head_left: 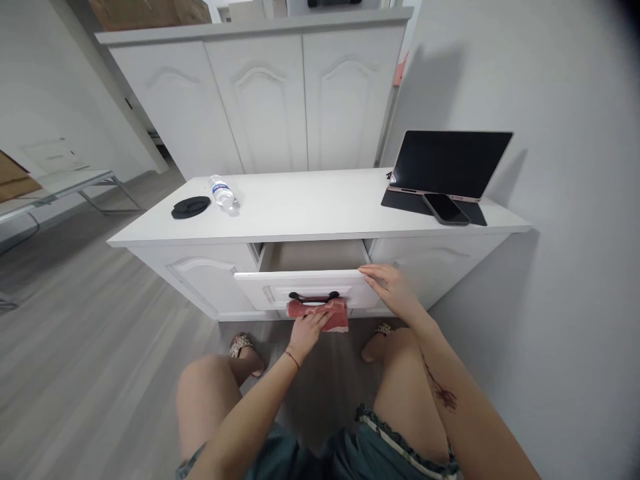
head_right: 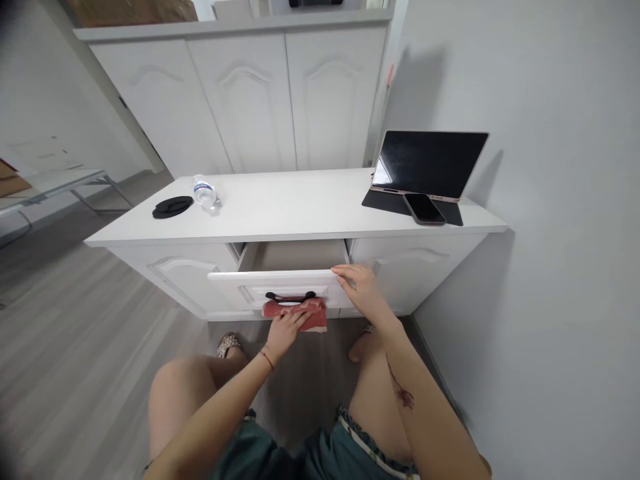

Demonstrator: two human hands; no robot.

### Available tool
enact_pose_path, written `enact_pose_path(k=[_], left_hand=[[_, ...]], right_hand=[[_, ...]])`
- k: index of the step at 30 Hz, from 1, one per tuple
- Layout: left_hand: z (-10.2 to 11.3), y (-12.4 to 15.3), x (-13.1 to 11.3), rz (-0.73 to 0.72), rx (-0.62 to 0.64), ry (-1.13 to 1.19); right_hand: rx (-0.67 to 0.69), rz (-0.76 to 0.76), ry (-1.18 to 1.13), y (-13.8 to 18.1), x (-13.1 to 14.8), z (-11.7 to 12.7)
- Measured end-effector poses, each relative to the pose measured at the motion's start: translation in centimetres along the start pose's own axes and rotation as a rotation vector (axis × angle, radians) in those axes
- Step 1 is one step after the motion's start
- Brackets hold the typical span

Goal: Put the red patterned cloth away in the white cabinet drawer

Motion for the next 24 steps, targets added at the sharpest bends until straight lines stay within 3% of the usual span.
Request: enact_pose_path(k=[7, 14, 19, 24], left_hand=[[0.4, 3.5, 5.5, 0.048, 0.038, -0.044], [4.2, 7.2, 10.4, 0.271, -0.088, -0.07], [6.4, 7.7, 12.0, 0.359, -0.153, -0.047], [8.8, 6.9, 12.2, 0.347, -0.201, -0.04]], right_hand=[[0.015, -0.017, 0.016, 0.1, -0.1, -0.1], [0.008, -0.027, 0.024, 0.1, 0.0, -0.2], [-0.015, -0.04, 0.031, 0.2, -0.3, -0.2], [-0.059, -0.045, 0.063, 0.6, 0.1, -0.4]])
Point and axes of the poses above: each hand's wrist, its own y-axis away from the middle knuckle, its own z-axis out of the back of the hand, x = y × z, the point moved 10 cm from there along -y, towards the middle knuckle, and after that the axes turned 10 degrees about y, right-handed, at the moved point
